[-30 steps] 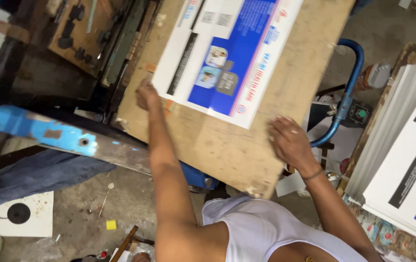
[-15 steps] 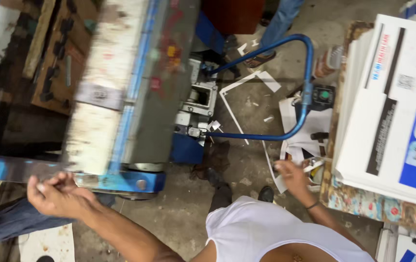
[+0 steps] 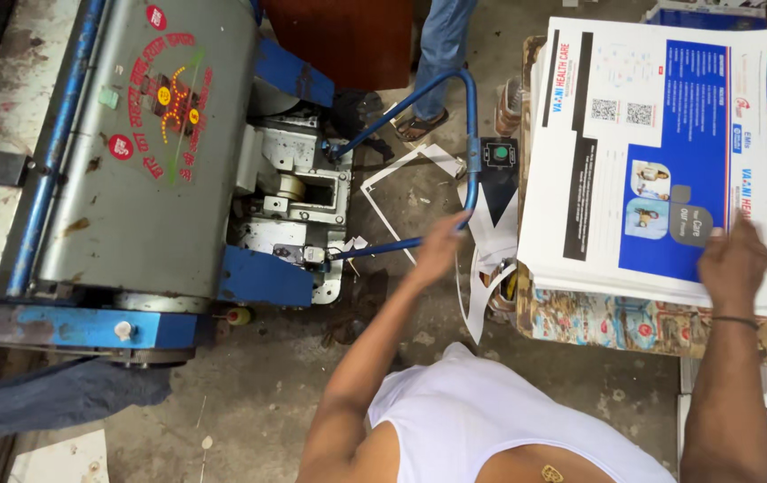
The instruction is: The person repeatedly picks up flat cardboard sheets from a stack and feeds them into a blue industrial machine. The person handles the sheets by hand, moving them from the stack to the machine's input area in a continuous loop.
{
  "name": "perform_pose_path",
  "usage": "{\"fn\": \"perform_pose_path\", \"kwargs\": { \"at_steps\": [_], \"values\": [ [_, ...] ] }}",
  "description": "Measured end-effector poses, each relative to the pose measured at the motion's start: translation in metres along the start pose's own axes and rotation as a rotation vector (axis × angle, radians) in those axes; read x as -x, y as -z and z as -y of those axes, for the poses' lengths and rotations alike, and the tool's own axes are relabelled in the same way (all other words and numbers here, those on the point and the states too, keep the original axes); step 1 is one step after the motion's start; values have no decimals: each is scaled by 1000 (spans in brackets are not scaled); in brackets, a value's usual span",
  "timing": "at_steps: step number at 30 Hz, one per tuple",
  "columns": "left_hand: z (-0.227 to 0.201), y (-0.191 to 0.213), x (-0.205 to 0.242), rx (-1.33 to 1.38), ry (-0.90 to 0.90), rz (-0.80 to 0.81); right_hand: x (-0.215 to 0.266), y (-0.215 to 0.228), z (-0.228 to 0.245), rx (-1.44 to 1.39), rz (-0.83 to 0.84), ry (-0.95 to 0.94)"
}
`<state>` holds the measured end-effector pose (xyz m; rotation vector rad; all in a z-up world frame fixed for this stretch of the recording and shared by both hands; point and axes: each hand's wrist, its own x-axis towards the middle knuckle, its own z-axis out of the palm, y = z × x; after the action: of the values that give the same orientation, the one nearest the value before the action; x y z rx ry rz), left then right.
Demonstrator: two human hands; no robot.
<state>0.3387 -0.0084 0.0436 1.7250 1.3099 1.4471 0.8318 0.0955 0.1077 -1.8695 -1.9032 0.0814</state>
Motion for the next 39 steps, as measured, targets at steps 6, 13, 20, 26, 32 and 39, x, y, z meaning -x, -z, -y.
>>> {"fn": "perform_pose_path", "kwargs": {
  "at_steps": [6, 13, 20, 26, 32, 39],
  "values": [
    [-16, -131, -34, -161, 470, 181, 79, -63, 63, 209, 41, 373],
    [-116, -134, -83, -128, 343, 207, 127, -60, 99, -191, 18, 399],
    [-189, 19, -81, 103, -486, -4, 126, -42, 139, -353, -339, 287],
    [-73, 185, -42, 570, 336, -147, 81, -73, 250, -131, -255, 494],
    [133, 330, 7, -193, 501, -588, 43, -149, 401, 301, 216, 728],
    [241, 428, 98, -765, 1188, -820, 60, -197, 559, 104, 424, 1085]
  ]
}}
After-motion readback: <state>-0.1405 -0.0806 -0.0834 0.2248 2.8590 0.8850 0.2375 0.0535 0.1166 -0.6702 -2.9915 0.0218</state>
